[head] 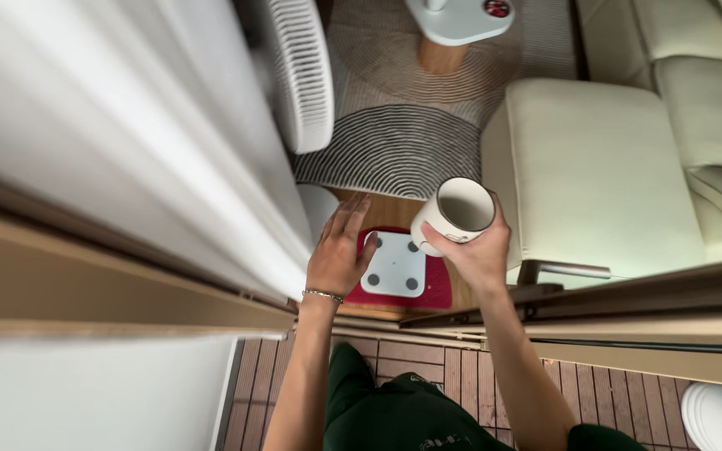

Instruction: The person fills a cup with water at a sink, carries the cup through a living room to a balcony, and pours the water into multiple potted plants.

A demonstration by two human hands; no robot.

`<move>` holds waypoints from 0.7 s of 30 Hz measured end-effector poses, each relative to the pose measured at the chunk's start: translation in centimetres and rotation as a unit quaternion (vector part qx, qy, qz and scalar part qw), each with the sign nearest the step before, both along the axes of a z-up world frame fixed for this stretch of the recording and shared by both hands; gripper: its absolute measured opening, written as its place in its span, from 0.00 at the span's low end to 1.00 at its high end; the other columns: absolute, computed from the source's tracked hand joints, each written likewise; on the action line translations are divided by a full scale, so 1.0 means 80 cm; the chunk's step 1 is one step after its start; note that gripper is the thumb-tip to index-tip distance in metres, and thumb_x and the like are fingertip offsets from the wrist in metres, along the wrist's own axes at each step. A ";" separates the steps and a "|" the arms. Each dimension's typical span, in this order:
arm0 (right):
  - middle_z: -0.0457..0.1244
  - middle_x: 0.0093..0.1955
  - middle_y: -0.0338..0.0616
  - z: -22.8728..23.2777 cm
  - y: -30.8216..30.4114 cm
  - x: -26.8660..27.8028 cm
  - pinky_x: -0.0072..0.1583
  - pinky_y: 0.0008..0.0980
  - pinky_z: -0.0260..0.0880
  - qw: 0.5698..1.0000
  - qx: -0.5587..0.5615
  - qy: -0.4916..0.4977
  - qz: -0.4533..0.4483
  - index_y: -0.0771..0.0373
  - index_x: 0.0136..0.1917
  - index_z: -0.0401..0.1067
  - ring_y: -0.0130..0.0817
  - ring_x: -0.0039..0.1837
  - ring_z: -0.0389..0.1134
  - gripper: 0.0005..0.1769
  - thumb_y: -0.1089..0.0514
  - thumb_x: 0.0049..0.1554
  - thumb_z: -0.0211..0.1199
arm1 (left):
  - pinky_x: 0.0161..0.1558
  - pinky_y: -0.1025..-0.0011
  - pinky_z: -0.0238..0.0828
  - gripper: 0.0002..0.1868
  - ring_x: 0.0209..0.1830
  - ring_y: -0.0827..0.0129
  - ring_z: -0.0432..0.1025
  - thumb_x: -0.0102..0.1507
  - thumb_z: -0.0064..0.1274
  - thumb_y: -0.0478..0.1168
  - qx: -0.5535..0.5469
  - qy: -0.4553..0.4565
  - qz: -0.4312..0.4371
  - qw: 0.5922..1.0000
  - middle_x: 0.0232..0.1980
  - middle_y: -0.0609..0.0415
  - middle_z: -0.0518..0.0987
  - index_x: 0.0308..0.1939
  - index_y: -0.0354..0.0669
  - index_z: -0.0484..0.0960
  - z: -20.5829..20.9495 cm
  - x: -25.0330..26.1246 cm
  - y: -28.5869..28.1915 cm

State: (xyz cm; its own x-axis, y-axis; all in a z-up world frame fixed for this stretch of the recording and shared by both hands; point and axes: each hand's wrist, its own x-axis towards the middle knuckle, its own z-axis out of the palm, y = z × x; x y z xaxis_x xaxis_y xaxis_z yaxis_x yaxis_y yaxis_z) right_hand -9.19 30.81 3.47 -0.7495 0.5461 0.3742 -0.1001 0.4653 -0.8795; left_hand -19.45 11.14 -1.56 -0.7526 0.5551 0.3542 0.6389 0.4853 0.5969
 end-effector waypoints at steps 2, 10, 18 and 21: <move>0.70 0.55 0.46 0.002 0.006 -0.021 0.60 0.33 0.77 1.000 -0.009 0.020 -0.016 0.68 0.61 0.68 0.33 0.57 0.74 0.36 0.57 0.44 0.82 | 0.71 0.51 0.58 0.35 0.75 0.46 0.60 0.64 0.56 0.44 -0.001 -0.004 -0.020 1.000 0.76 0.46 0.65 0.74 0.48 0.62 -0.002 -0.024 0.021; 0.72 0.51 0.47 -0.006 0.037 -0.133 0.55 0.34 0.78 0.990 -0.095 -0.004 -0.103 0.68 0.58 0.71 0.33 0.52 0.75 0.34 0.56 0.41 0.81 | 0.73 0.45 0.49 0.39 0.79 0.46 0.50 0.65 0.53 0.47 -0.093 0.001 -0.062 0.994 0.79 0.44 0.57 0.78 0.52 0.55 -0.022 -0.158 0.138; 0.74 0.50 0.50 0.016 0.105 -0.190 0.55 0.35 0.80 0.983 0.008 -0.070 -0.170 0.67 0.59 0.71 0.36 0.53 0.78 0.41 0.44 0.38 0.80 | 0.73 0.41 0.45 0.38 0.80 0.45 0.47 0.65 0.51 0.45 -0.078 0.050 -0.094 0.991 0.79 0.42 0.57 0.77 0.45 0.55 -0.046 -0.269 0.232; 0.72 0.51 0.50 0.013 0.140 -0.195 0.56 0.36 0.81 0.971 0.049 -0.132 -0.192 0.67 0.62 0.67 0.38 0.54 0.77 0.47 0.41 0.37 0.81 | 0.74 0.45 0.48 0.36 0.79 0.45 0.50 0.65 0.51 0.43 -0.038 0.033 -0.122 0.991 0.78 0.42 0.59 0.75 0.44 0.58 -0.045 -0.301 0.248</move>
State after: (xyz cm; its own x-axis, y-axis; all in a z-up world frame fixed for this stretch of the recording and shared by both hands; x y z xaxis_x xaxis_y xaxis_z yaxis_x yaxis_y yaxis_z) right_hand -24.78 41.99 4.48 -0.5748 0.7755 0.2612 0.3208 0.5073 -0.7998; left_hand -43.52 31.02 -5.14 -0.5702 0.7441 0.3480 0.7786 0.3543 0.5180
